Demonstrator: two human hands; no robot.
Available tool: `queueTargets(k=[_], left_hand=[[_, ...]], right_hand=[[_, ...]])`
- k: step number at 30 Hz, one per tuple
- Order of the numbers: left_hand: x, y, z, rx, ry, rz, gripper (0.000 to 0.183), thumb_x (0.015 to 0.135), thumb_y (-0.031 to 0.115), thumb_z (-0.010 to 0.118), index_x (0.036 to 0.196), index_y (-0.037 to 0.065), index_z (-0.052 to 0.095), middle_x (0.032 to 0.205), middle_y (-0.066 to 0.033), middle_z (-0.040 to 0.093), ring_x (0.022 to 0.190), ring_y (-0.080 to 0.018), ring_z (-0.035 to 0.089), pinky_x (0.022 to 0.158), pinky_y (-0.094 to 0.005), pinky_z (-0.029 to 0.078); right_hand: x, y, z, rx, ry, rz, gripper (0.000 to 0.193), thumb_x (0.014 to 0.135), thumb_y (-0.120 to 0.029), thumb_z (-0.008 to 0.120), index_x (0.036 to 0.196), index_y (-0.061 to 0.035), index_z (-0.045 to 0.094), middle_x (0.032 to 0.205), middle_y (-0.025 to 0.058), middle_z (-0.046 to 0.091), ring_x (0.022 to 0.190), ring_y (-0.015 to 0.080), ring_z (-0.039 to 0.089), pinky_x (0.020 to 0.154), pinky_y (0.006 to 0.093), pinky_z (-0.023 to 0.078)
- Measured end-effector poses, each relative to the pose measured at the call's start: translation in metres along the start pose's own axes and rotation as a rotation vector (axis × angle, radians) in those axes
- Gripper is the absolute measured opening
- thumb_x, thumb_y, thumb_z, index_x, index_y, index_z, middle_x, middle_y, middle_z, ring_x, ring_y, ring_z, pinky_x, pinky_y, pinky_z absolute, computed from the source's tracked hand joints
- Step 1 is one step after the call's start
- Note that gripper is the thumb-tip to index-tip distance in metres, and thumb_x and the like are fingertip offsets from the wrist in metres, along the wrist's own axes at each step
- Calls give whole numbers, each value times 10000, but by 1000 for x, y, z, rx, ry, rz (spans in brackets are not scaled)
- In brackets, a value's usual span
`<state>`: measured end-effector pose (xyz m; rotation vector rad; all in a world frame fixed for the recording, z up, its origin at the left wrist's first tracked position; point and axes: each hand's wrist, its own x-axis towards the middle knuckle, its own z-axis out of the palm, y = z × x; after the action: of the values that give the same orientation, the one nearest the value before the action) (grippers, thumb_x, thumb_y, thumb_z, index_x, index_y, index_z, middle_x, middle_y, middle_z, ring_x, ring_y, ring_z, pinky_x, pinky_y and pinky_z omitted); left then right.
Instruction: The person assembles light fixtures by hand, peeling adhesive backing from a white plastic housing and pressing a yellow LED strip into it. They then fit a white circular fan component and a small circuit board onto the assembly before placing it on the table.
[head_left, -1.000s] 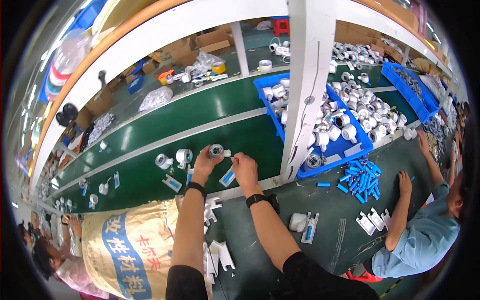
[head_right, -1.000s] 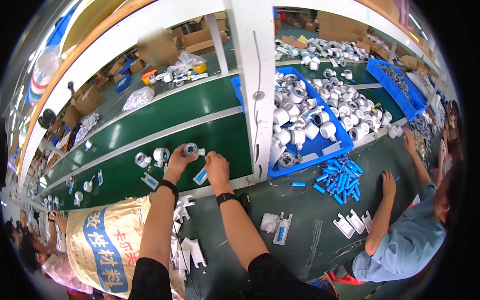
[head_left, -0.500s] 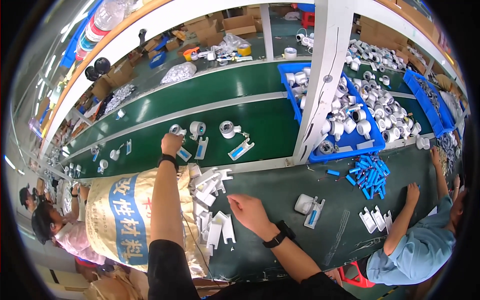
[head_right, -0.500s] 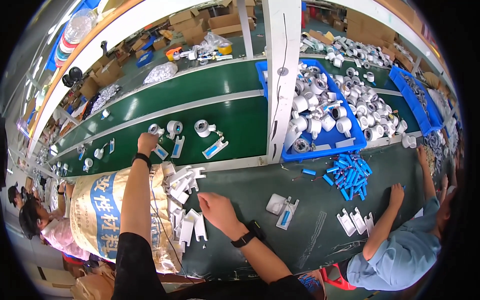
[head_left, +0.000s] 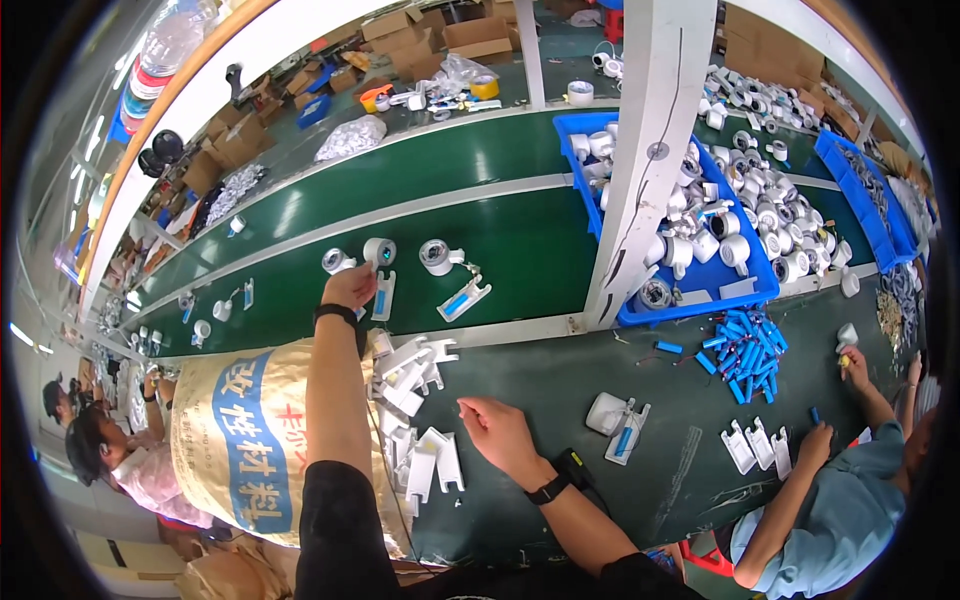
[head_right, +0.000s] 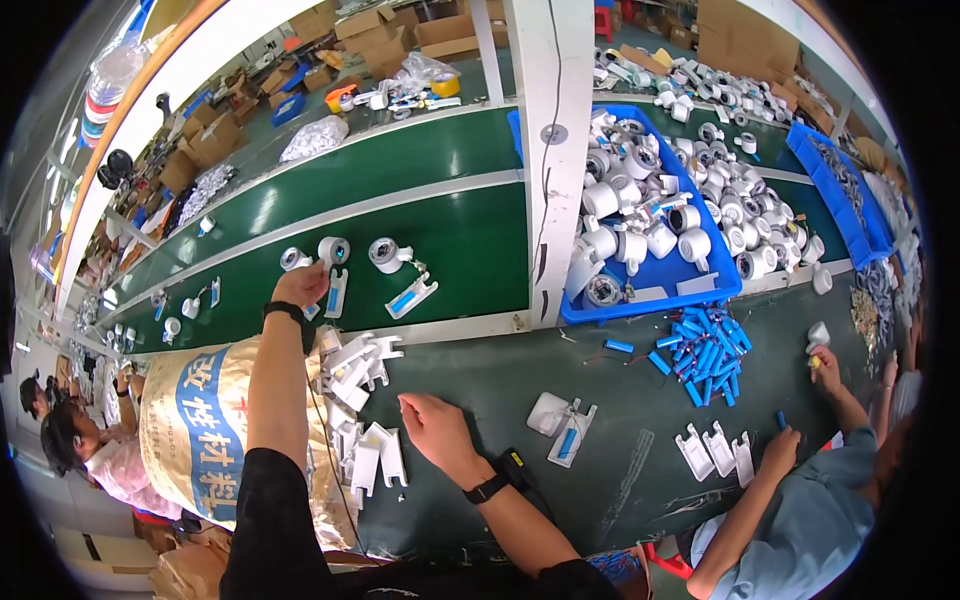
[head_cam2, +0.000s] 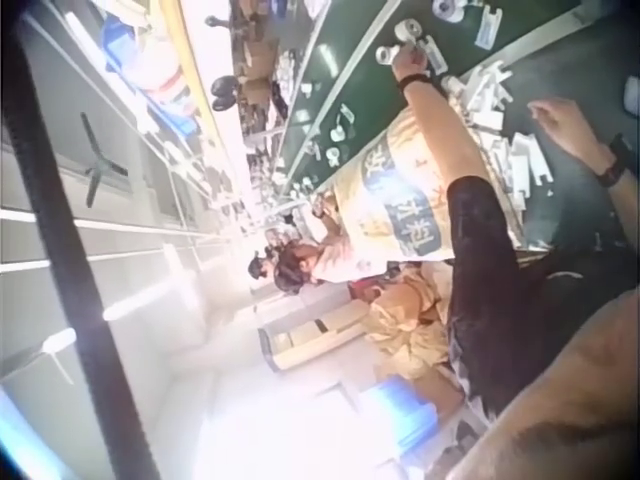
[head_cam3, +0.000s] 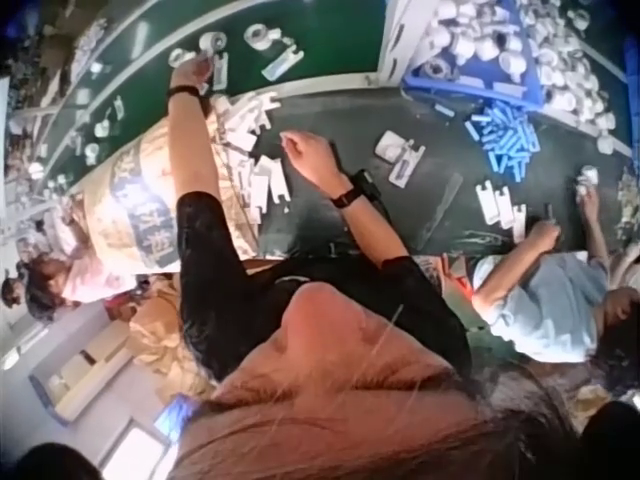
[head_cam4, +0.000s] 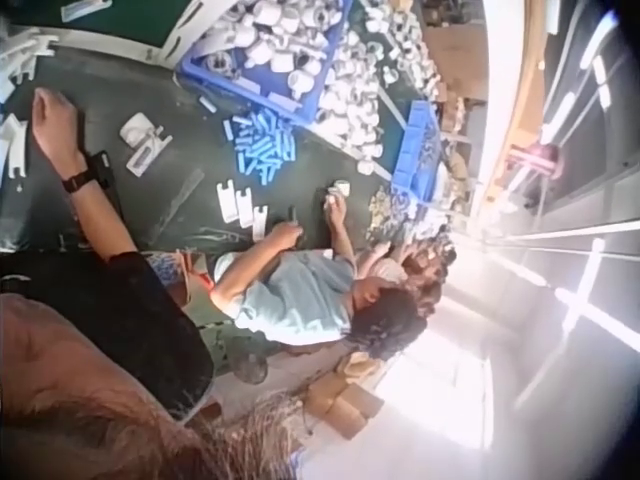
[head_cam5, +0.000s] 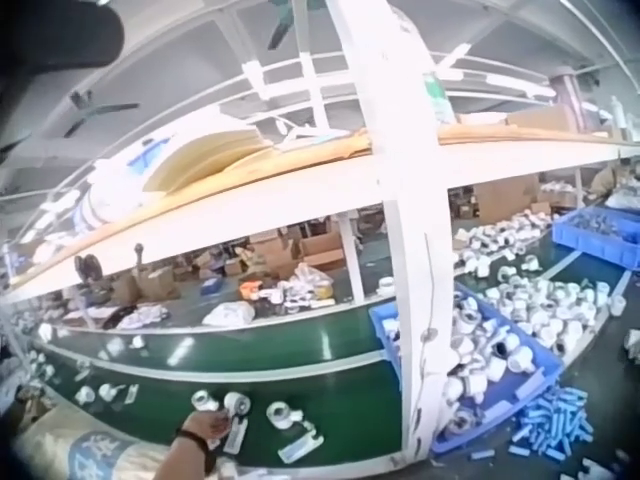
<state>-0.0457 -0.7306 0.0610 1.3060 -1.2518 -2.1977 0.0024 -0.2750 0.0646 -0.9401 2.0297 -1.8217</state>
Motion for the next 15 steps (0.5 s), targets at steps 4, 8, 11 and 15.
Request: queueTargets(k=[4, 8, 11, 15], left_hand=[[1, -12, 27, -170, 1, -38, 159, 947, 126, 694, 1034, 11, 626, 914, -107, 670, 876, -238, 673, 850, -358, 611], [5, -5, 12, -379, 11, -98, 152, 981, 53, 606, 1115, -18, 609, 1035, -154, 673, 972, -298, 672, 933, -396, 587], [9, -3, -5, -386, -17, -70, 179, 988, 31, 578, 1156, -25, 604, 1096, -173, 674, 1007, -310, 670, 949, -412, 574], [24, -11, -15, -472, -94, -81, 198, 985, 21, 572, 1176, -19, 606, 1126, -179, 675, 1022, -302, 671, 951, -414, 568]], right_hand=[[2, 8, -11, -33, 8, 25, 152, 909, -99, 651, 1045, -42, 691, 921, 142, 708, 784, 325, 691, 687, 370, 562], [0, 7, -6, -30, 12, -15, 145, 912, -101, 648, 1036, -41, 690, 924, 145, 709, 795, 335, 690, 690, 380, 563], [-3, 9, -1, -79, 2, -64, 182, 904, -71, 680, 1082, -30, 686, 935, 122, 721, 735, 244, 702, 651, 305, 557], [-4, 15, 4, -79, 28, -68, 179, 896, -64, 669, 1071, -30, 686, 930, 127, 718, 748, 262, 701, 661, 319, 561]])
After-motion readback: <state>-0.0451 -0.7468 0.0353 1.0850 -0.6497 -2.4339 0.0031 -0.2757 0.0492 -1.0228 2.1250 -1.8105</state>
